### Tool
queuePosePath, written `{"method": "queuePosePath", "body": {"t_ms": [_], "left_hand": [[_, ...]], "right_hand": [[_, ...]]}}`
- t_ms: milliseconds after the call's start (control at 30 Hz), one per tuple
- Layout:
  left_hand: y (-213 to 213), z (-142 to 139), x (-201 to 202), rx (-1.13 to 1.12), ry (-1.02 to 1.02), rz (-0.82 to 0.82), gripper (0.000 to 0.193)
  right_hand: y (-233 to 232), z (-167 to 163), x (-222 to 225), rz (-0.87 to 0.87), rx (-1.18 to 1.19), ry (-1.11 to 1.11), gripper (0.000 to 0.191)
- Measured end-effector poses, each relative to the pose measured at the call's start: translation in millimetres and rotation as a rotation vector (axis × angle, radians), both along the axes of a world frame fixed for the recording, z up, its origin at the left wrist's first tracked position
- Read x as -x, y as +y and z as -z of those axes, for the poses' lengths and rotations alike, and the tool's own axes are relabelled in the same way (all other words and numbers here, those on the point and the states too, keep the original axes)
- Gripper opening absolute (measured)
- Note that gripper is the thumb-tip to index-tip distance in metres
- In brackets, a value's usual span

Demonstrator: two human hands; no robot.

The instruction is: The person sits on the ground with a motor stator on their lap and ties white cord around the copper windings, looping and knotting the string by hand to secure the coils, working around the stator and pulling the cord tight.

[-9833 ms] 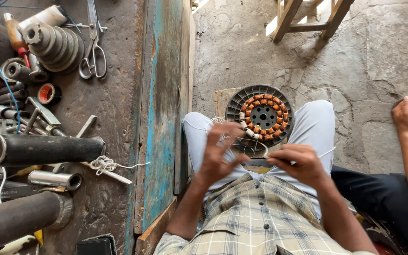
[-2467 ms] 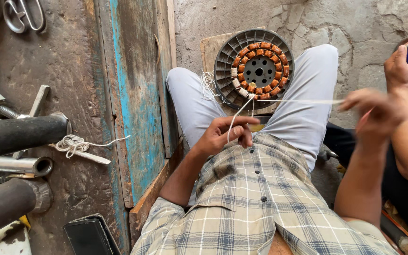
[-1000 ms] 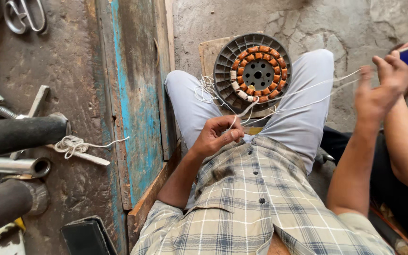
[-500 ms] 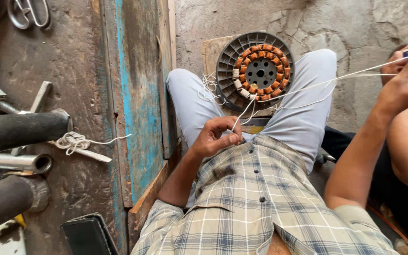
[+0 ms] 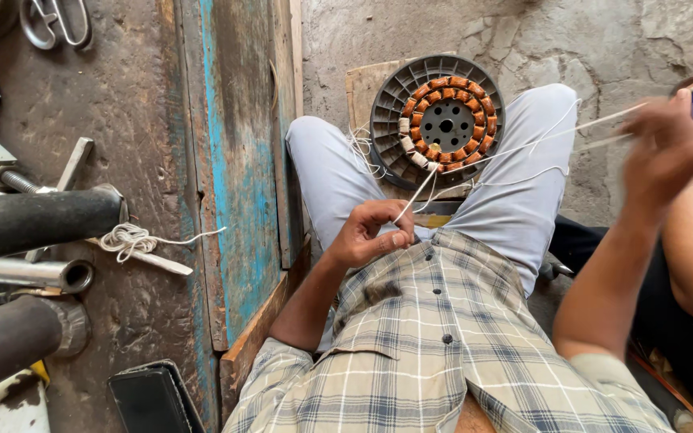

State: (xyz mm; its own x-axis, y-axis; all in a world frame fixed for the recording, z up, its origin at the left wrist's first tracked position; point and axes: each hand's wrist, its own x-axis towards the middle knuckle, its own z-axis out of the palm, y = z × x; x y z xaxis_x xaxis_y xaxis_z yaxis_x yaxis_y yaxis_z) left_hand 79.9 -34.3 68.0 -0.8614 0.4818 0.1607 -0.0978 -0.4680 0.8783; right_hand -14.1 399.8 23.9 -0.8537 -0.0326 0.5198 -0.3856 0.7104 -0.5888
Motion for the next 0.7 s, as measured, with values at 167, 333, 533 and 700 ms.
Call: {"method": "queuePosePath", "body": {"t_ms": [167, 333, 533, 700], "left_hand": [[5, 3, 0, -0.021, 0.012, -0.034, 0.02], [5, 3, 0, -0.013, 0.033, -0.012, 0.02], [0, 1, 1, -0.011, 0.042, -0.027, 0.021], [3, -2, 5, 0.03, 0.059, -0.003, 0.019]], "right_hand": [[9, -3, 25, 0.218, -0.342, -0.075, 0.017], [-94, 21, -28, -0.596, -0.176, -0.74, 0.052], [-21, 1, -6, -0.164, 0.583, -0.303, 0.016], [-15, -5, 17, 0.136, -0.049, -0.143, 0.012]]}}
